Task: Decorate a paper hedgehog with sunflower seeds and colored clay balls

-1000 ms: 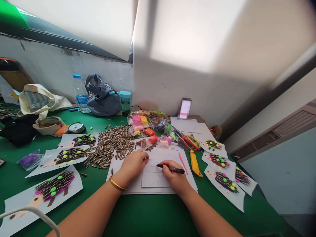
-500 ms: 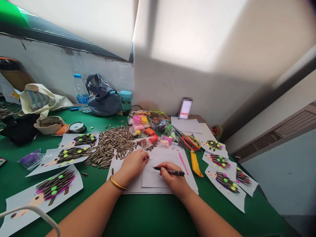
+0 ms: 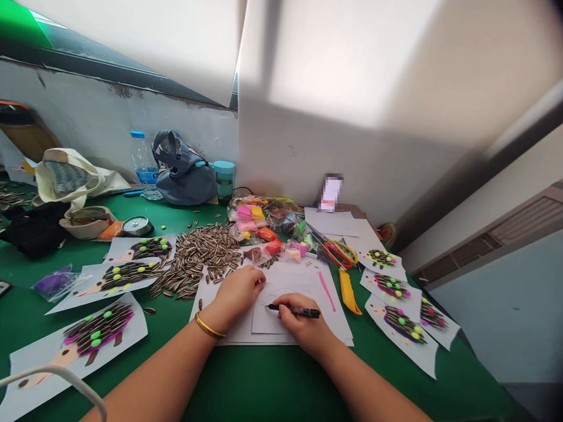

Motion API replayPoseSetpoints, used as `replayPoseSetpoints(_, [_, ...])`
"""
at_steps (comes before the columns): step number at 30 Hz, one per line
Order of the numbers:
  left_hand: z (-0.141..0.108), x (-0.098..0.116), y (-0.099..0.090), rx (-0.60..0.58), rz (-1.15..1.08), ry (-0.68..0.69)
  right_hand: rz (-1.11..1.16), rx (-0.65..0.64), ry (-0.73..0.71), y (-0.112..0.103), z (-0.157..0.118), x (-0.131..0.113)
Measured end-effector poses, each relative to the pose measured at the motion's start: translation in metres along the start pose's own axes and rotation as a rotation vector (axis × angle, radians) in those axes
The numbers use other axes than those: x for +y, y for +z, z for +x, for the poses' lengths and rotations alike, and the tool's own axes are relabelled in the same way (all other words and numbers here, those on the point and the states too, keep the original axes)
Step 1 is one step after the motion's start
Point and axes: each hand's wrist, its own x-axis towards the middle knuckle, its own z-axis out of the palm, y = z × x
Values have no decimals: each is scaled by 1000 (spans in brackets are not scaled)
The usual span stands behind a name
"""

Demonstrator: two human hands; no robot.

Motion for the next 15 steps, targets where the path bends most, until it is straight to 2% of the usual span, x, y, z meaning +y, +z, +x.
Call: replayPoseSetpoints(15, [-2,1,-1,10,3,9,-8,3,6,2,0,2])
